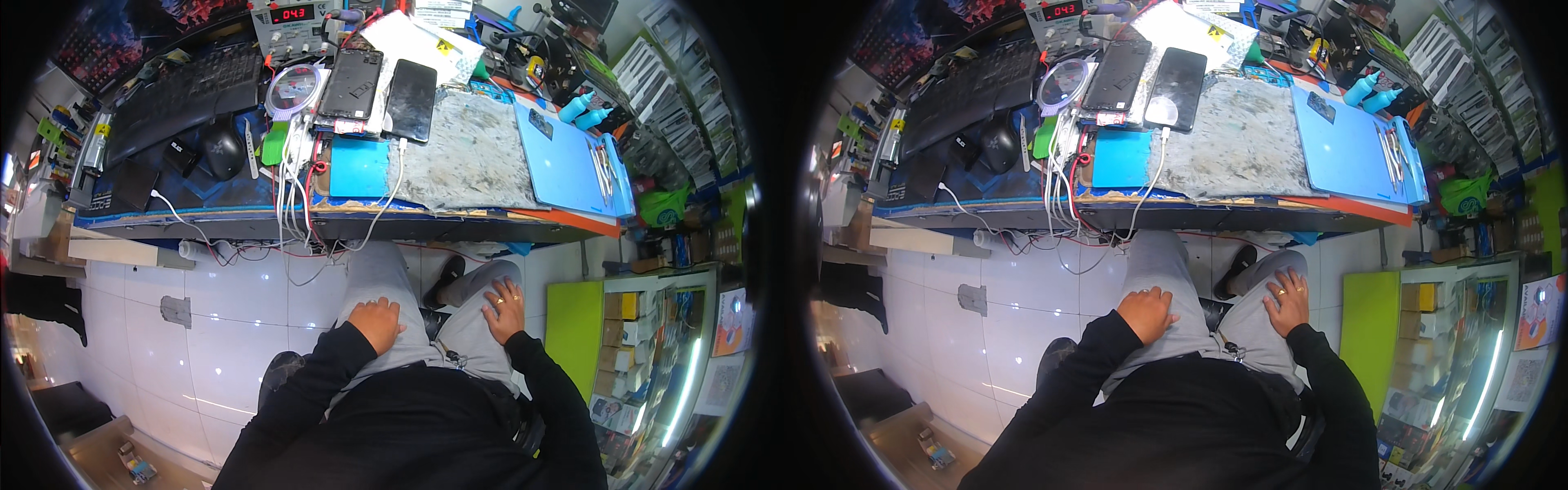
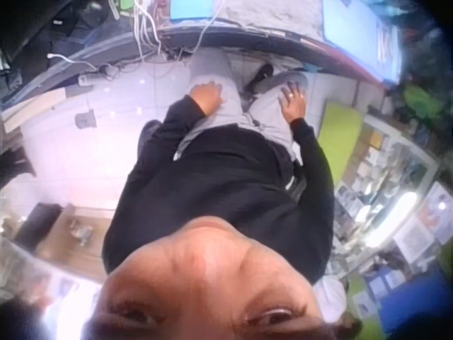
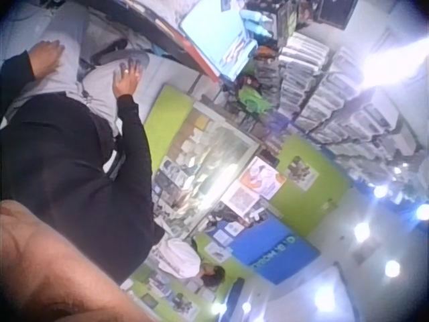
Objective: The person is repairing a mobile phone by hand at a workbench, handling internal components and the screen. They manipulate the device parts and use a small tool to probe the internal assembly.
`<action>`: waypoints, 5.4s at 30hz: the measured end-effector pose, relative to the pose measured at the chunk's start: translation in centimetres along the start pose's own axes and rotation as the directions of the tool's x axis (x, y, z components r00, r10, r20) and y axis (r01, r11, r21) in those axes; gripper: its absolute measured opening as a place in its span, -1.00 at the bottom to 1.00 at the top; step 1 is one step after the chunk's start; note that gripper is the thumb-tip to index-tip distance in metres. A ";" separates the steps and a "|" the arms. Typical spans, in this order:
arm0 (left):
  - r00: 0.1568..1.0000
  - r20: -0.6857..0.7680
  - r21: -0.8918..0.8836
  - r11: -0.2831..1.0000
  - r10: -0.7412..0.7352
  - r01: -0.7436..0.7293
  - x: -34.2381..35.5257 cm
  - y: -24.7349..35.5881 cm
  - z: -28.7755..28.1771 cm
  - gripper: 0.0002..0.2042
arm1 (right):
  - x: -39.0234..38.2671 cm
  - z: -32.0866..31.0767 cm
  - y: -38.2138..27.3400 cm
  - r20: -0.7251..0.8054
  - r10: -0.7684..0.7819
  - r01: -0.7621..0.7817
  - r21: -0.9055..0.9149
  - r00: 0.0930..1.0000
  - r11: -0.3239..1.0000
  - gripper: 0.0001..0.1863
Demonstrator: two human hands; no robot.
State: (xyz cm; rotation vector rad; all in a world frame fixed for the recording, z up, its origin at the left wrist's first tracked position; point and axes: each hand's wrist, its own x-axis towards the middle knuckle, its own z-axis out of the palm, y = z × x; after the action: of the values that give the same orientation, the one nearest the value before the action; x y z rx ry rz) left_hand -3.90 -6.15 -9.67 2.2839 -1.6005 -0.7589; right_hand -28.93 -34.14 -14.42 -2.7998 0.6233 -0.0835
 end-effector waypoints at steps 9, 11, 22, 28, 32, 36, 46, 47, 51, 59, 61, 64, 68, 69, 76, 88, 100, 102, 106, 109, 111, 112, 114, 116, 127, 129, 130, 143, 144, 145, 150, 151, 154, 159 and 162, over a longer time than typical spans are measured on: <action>1.000 -0.005 0.008 1.000 -0.001 0.001 -0.5 0.2 0.3 -0.62 | 0.2 -0.1 -0.1 -0.011 0.000 0.000 0.016 1.000 1.000 -0.66; 1.000 -0.012 0.004 1.000 -0.009 0.009 -0.5 0.1 0.6 -0.61 | 0.2 0.0 -0.1 -0.014 0.005 -0.004 0.024 1.000 1.000 -0.67; 0.999 0.038 -0.012 1.000 -0.028 0.029 -0.5 0.3 0.2 -0.62 | 0.4 0.4 0.0 -0.024 0.004 -0.003 0.008 1.000 1.000 -0.69; 0.999 -0.035 -0.001 1.000 0.018 -0.018 -0.6 0.0 0.6 -0.61 | 0.4 0.3 -0.2 -0.021 0.005 -0.005 0.003 1.000 1.000 -0.69; 0.998 -0.052 0.002 1.000 0.020 -0.020 -0.6 -0.1 1.0 -0.61 | 0.4 0.1 -0.3 -0.018 0.009 -0.009 0.007 1.000 1.000 -0.70; 0.998 -0.062 0.004 1.000 0.025 -0.024 -0.6 0.0 1.0 -0.62 | 0.3 0.2 -0.3 -0.023 0.015 -0.015 0.009 1.000 1.000 -0.69; 0.999 -0.045 0.020 1.000 0.016 -0.016 -0.6 0.0 0.8 -0.61 | 0.4 0.1 -0.2 -0.025 0.020 -0.020 0.005 0.999 1.000 -0.70; 0.999 -0.043 0.023 1.000 0.017 -0.016 -0.6 0.1 0.8 -0.61 | 0.4 0.2 -0.1 -0.030 0.018 -0.017 0.009 0.999 1.000 -0.70; 0.999 -0.044 0.030 0.999 0.018 -0.017 -0.6 0.2 0.9 -0.61 | 0.1 0.5 0.0 -0.039 0.024 -0.024 0.015 0.999 1.000 -0.70; 0.999 0.029 -0.006 1.000 0.026 -0.025 -0.6 0.2 -0.1 -0.61 | 0.2 0.7 0.3 -0.033 0.017 -0.017 0.005 0.999 1.000 -0.69; 1.000 0.011 0.002 1.000 0.011 -0.011 -0.6 0.3 0.0 -0.61 | 0.2 0.5 0.4 -0.039 0.033 -0.033 -0.002 0.999 0.999 -0.68; 1.000 0.013 0.029 0.999 0.017 -0.017 -0.4 0.3 0.1 -0.59 | 0.2 0.3 0.4 -0.050 0.029 -0.029 0.006 0.998 1.000 -0.67; 0.998 -0.010 0.042 0.997 0.058 -0.058 -0.3 0.4 0.3 -0.59 | -0.2 -0.5 0.2 -0.106 0.008 -0.004 0.033 0.994 0.999 -0.66; 0.998 -0.021 0.046 0.997 0.066 -0.065 -0.2 0.5 0.1 -0.63 | 0.8 -1.2 -0.2 -0.172 -0.008 0.025 0.097 0.985 0.995 -0.67; 0.817 -0.557 -0.210 0.927 0.149 -0.312 1.4 3.4 -4.2 -0.83 | 12.9 -17.6 -1.3 -0.783 -0.016 0.074 0.039 0.621 0.996 -0.83; 0.833 -0.543 -0.125 0.970 0.108 -0.207 2.0 1.9 -5.1 -0.81 | 31.0 -18.2 9.6 -0.783 0.446 0.107 0.536 0.434 0.838 -0.62; 0.981 -0.126 -0.147 0.981 -0.146 0.127 1.8 -0.9 2.8 -0.57 | 29.2 -22.6 1.1 -0.893 0.134 0.209 0.243 0.429 0.947 -0.85; 0.983 -0.119 -0.148 0.981 -0.142 0.124 2.0 -0.9 2.7 -0.57 | 29.1 -24.2 -0.5 -0.911 0.052 0.249 0.167 0.410 0.954 -0.86; 0.985 -0.109 -0.119 0.985 -0.135 0.122 2.0 -1.1 3.0 -0.59 | 30.4 -24.0 2.3 -0.856 0.314 0.245 0.435 0.411 0.866 -0.86; 0.984 -0.087 -0.122 0.982 -0.155 0.144 1.9 -1.2 3.0 -0.59 | 29.3 -22.3 3.3 -0.848 0.300 0.168 0.405 0.437 0.899 -0.85; 0.986 -0.079 -0.127 0.982 -0.150 0.139 2.0 -1.0 2.9 -0.60 | 28.5 -20.1 5.9 -0.843 0.291 0.187 0.409 0.452 0.893 -0.85; 0.987 -0.068 -0.127 0.983 -0.143 0.133 2.2 -0.9 2.8 -0.60 | 28.1 -18.8 7.9 -0.812 0.335 0.140 0.447 0.478 0.883 -0.84; 0.984 -0.097 -0.124 0.983 -0.151 0.139 2.0 -0.9 3.0 -0.60 | 28.1 -17.6 10.0 -0.774 0.379 0.123 0.501 0.507 0.857 -0.83; 0.985 -0.100 -0.126 0.984 -0.141 0.128 1.9 -1.0 3.3 -0.61 | 28.1 -16.8 11.1 -0.512 0.628 0.060 0.800 0.587 0.597 -0.80; 0.981 -0.112 -0.098 0.984 -0.159 0.148 2.2 -1.0 3.5 -0.61 | 28.9 -16.1 10.6 -0.582 0.527 0.032 0.690 0.619 0.723 -0.78; 0.984 -0.045 -0.087 0.982 -0.173 0.169 2.3 -0.8 3.1 -0.61 | 28.9 -16.0 10.7 -0.601 0.523 0.034 0.675 0.605 0.737 -0.78; 0.983 -0.048 -0.089 0.981 -0.179 0.174 2.3 -0.9 3.4 -0.61 | 28.9 -16.1 10.7 -0.600 0.519 0.037 0.675 0.609 0.737 -0.78; 0.980 -0.123 -0.107 0.984 -0.159 0.146 2.2 -1.5 4.5 -0.61 | 29.0 -15.3 14.4 -0.574 0.506 0.055 0.694 0.644 0.718 -0.78; 0.981 -0.103 -0.105 0.983 -0.163 0.152 2.2 -1.4 4.5 -0.61 | 29.2 -15.4 14.3 -0.572 0.516 0.055 0.702 0.638 0.710 -0.78; 0.980 -0.106 -0.110 0.982 -0.168 0.156 2.1 -1.4 4.5 -0.61 | 29.4 -15.3 14.2 -0.571 0.510 0.057 0.700 0.643 0.712 -0.78; 0.977 -0.127 -0.122 0.980 -0.170 0.155 2.0 -1.6 4.8 -0.63 | 29.4 -15.4 13.2 -0.584 0.511 0.048 0.687 0.631 0.725 -0.79; 0.977 -0.126 -0.119 0.980 -0.172 0.157 2.0 -1.6 4.8 -0.63 | 29.4 -15.4 13.1 -0.582 0.513 0.048 0.689 0.631 0.723 -0.79; 0.985 -0.055 -0.106 0.982 -0.162 0.155 2.1 -1.1 3.7 -0.68 | 28.8 -15.4 14.2 -0.572 0.529 0.061 0.713 0.627 0.699 -0.79; 0.951 -0.110 -0.446 0.841 0.288 -0.306 -4.0 4.5 -18.6 -0.79 | 29.9 -14.8 11.4 -0.595 0.487 0.084 0.684 0.639 0.725 -0.77; 0.744 -0.565 0.074 0.920 0.356 -0.384 -2.7 4.1 -35.2 -0.92 | 28.1 -15.7 12.2 -0.627 0.515 0.054 0.664 0.585 0.746 -0.76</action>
State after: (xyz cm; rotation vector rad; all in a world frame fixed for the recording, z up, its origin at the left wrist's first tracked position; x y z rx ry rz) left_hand 11.37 -8.27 22.38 1.8059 -1.6181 0.0052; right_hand -10.27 -60.61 -2.72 -1.8561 0.9420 -1.2882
